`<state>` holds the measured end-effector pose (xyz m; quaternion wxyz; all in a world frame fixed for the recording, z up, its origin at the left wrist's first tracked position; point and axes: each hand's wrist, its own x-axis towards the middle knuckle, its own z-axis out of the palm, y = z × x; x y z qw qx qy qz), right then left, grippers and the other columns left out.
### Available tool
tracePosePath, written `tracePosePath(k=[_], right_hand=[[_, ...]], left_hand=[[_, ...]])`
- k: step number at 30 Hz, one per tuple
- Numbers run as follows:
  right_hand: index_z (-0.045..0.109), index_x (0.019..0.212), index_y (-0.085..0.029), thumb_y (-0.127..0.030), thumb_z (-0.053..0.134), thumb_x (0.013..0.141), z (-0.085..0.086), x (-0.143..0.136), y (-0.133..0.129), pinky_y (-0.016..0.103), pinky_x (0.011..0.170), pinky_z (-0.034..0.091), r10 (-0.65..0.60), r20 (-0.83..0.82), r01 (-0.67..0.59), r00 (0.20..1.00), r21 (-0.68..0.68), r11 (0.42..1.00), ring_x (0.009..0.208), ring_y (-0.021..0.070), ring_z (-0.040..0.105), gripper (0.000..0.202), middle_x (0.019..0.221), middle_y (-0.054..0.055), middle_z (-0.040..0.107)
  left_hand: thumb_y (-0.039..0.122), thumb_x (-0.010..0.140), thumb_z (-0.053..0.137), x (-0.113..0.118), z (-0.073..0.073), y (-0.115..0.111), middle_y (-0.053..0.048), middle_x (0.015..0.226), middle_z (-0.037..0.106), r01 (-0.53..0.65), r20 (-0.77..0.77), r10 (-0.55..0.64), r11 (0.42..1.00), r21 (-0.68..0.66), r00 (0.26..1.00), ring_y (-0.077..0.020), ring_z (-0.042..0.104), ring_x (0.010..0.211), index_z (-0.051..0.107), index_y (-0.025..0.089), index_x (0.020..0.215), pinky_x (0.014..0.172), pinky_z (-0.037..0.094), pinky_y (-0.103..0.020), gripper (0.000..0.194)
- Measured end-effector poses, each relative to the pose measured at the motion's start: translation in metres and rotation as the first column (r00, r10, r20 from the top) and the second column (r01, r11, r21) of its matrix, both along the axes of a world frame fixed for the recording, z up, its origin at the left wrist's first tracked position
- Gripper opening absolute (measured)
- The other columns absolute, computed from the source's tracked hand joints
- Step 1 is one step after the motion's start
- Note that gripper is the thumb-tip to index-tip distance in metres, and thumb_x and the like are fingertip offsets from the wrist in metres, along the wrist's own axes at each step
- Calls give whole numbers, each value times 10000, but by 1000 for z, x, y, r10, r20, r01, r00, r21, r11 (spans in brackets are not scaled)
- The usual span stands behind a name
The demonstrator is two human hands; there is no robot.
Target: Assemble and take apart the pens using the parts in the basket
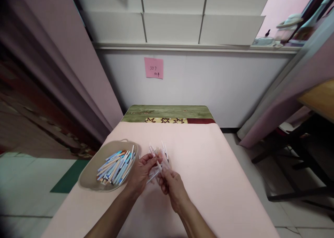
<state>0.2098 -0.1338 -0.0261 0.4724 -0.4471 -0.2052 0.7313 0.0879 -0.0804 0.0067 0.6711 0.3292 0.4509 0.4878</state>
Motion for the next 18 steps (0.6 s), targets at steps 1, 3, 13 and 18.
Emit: tracePosePath(k=[1, 3, 13, 18], right_hand=[[590, 750, -144, -548, 727, 690, 0, 0, 0, 178, 408, 200, -27, -5, 27, 1000, 33, 999, 425, 38, 382, 430, 560, -43, 502], [597, 850, -168, -444, 814, 625, 1, -1, -1, 166, 433, 242, -58, -21, 60, 998, 97, 993, 494, 45, 452, 417, 674, -34, 568], [539, 659, -164, -508, 773, 643, -3, -4, 1, 197, 428, 275, -111, 223, 69, 969, 186, 980, 444, 65, 430, 416, 541, -37, 532], [517, 626, -189, -465, 793, 616, -4, -4, 0, 224, 460, 316, -234, 421, 126, 876, 269, 955, 480, 98, 432, 391, 515, -51, 494]], left_hand=[[341, 666, 767, 0, 0, 0, -67, 747, 716, -5, -3, 5, 1000, 5, 1000, -133, 626, 627, 663, 134, 807, 612, 478, -238, 272], [339, 660, 771, -1, 1, 0, -65, 754, 718, -13, -2, 13, 1000, 4, 1000, -134, 627, 634, 659, 138, 803, 611, 477, -237, 270], [338, 605, 794, -1, 0, -1, -62, 734, 714, -93, -23, 92, 996, -18, 995, -141, 627, 615, 652, 132, 767, 569, 463, -233, 298], [358, 614, 788, 3, -10, -3, -9, 663, 670, -210, -64, 210, 978, 16, 976, -103, 578, 547, 626, 144, 755, 530, 437, -210, 303]])
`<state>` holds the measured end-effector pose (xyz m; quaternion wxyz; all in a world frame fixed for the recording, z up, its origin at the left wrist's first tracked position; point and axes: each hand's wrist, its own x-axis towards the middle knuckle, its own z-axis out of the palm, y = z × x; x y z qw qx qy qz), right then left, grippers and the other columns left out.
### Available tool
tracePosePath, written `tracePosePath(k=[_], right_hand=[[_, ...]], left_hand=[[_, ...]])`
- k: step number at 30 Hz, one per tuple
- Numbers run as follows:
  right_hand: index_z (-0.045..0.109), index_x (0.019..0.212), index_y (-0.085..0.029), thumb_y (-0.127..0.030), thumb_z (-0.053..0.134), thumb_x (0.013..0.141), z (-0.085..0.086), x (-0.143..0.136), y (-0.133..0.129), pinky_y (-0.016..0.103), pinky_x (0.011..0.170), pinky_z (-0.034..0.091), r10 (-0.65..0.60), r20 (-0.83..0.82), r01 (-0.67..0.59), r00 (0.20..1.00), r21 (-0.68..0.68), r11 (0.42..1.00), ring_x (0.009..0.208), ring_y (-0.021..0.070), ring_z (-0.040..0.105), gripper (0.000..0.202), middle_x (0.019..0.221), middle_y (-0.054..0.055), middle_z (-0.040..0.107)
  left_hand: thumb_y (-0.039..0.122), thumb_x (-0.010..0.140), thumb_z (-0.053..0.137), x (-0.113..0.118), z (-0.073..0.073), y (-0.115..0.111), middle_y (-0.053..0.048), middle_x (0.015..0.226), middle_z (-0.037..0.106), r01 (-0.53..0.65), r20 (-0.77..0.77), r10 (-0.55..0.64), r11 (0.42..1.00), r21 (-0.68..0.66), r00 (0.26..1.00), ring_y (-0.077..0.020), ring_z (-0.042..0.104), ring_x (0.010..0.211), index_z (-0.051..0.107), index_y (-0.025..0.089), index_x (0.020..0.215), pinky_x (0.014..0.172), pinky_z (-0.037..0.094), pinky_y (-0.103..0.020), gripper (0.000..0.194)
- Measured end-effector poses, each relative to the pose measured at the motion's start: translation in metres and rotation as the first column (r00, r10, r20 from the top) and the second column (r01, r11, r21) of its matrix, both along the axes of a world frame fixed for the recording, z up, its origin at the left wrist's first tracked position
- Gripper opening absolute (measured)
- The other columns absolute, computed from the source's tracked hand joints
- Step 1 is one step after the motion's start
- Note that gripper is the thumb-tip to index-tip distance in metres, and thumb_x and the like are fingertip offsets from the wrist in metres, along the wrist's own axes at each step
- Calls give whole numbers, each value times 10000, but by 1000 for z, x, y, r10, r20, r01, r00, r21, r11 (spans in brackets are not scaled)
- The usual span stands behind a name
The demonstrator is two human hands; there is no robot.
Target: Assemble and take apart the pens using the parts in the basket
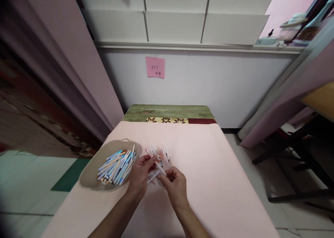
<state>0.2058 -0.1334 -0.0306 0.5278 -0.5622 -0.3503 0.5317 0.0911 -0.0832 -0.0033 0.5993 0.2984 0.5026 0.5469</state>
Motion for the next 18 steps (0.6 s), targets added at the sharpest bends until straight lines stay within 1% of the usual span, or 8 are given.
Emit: tracePosePath(k=[4, 7, 9, 11, 12, 14, 16, 18], right_hand=[[503, 614, -193, -450, 775, 643, -2, -1, -3, 230, 479, 316, 5, 50, -6, 999, 10, 1000, 502, 102, 414, 376, 531, -49, 481], [514, 622, -191, -432, 772, 652, -3, 0, -4, 229, 491, 315, -13, 129, 9, 992, 34, 999, 516, 101, 408, 354, 553, -47, 483], [510, 618, -193, -448, 752, 673, -5, 2, -4, 229, 485, 319, -3, 153, -1, 988, 25, 1000, 503, 103, 416, 355, 537, -48, 475], [506, 615, -197, -493, 716, 702, -8, 6, -4, 230, 473, 324, 43, 155, -45, 987, 4, 999, 480, 109, 430, 373, 507, -47, 471], [508, 613, -197, -516, 695, 715, -10, 9, -4, 231, 467, 323, 73, 165, -74, 983, -4, 997, 470, 112, 434, 384, 494, -44, 474], [519, 603, -194, -550, 660, 734, -17, 17, -7, 230, 460, 310, 119, 227, -121, 967, -7, 993, 462, 114, 432, 406, 479, -38, 480], [530, 584, -189, -566, 620, 761, -24, 25, -11, 230, 465, 288, 122, 331, -126, 936, -9, 992, 471, 114, 422, 426, 480, -34, 479], [541, 558, -187, -577, 564, 795, -30, 32, -14, 234, 474, 265, 85, 445, -91, 892, -8, 996, 482, 116, 410, 457, 481, -30, 469]], left_hand=[[376, 629, 781, 0, -2, 1, 46, 560, 572, -33, -37, 35, 999, 31, 999, -83, 530, 499, 557, 157, 694, 480, 400, -186, 320], [402, 650, 759, -1, 0, 3, 84, 483, 489, -86, -30, 87, 996, 30, 996, -71, 462, 413, 452, 186, 634, 418, 366, -182, 376], [405, 652, 753, -4, 1, 5, 86, 477, 489, -89, -29, 90, 996, 29, 996, -76, 457, 393, 419, 197, 632, 406, 375, -190, 394], [389, 647, 757, -8, 4, 8, 78, 503, 522, -91, -58, 94, 994, 53, 994, -86, 489, 414, 447, 197, 671, 424, 406, -199, 365], [377, 649, 756, -11, 6, 10, 76, 515, 531, -108, -87, 115, 991, 82, 990, -88, 502, 429, 465, 195, 702, 438, 416, -198, 347], [353, 671, 743, -19, 13, 14, 76, 537, 545, -166, -160, 193, 972, 169, 968, -83, 501, 440, 488, 197, 784, 448, 412, -186, 320], [335, 703, 720, -30, 21, 18, 73, 584, 572, -225, -218, 288, 935, 274, 932, -77, 488, 437, 493, 205, 904, 443, 396, -178, 329], [333, 730, 693, -38, 27, 21, 66, 646, 598, -238, -253, 336, 906, 349, 907, -84, 494, 444, 483, 220, 1025, 451, 398, -188, 379]])
